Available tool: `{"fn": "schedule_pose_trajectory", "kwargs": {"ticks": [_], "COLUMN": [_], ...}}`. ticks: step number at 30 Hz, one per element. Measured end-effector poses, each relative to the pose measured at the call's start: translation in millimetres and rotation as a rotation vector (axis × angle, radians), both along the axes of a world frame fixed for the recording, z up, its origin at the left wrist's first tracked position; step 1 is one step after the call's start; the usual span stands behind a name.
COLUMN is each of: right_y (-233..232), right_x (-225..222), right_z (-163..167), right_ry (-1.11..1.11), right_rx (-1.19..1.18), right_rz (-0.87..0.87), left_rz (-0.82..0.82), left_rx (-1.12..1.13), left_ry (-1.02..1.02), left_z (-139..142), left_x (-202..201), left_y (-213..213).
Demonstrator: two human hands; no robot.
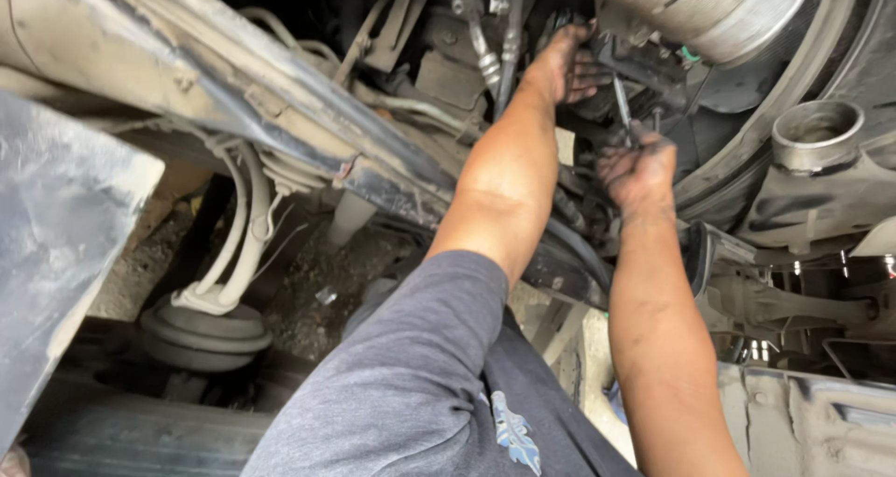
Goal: The person works under a vehicle, using a wrench and ratchet to loosen and tighten bolts on the exhaust manifold and surrounding engine components. They repeatedly reach into tight spaces to adjust fasteners and inspect the area.
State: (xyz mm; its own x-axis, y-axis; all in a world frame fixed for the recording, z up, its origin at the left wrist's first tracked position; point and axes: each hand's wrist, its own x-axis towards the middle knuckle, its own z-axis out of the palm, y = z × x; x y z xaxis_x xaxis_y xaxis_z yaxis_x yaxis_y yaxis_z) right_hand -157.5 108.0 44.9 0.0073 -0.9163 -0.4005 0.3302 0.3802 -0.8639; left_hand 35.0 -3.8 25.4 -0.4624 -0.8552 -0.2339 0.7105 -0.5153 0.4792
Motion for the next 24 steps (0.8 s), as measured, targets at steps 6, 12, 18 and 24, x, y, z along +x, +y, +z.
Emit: {"fn": "schedule_pose_trajectory", "kwargs": {"ticks": [6, 12, 18, 24], "right_y": [-12, -10, 7, 6], "right_x": [-11, 12, 47, -1], "right_z": [-14, -17, -12, 5], "right_ry": [0.363, 0.386, 0.415, 0.193], "right_rx": [0.018, -0.061, -0.161, -0.024], "right_rz": [0.09, 0.206, 0.345, -0.063], "left_rz": [0.064, 0.151, 0.164, 0.092], "left_rx": [0.011, -0.011, -0.124, -0.061], "left_ry": [-0.116, -0.059, -0.036, -0.064], "left_z": [3, 3, 0, -2], "left_x": [-1, -2, 1, -4], "left_y": [15, 16, 14, 14]}}
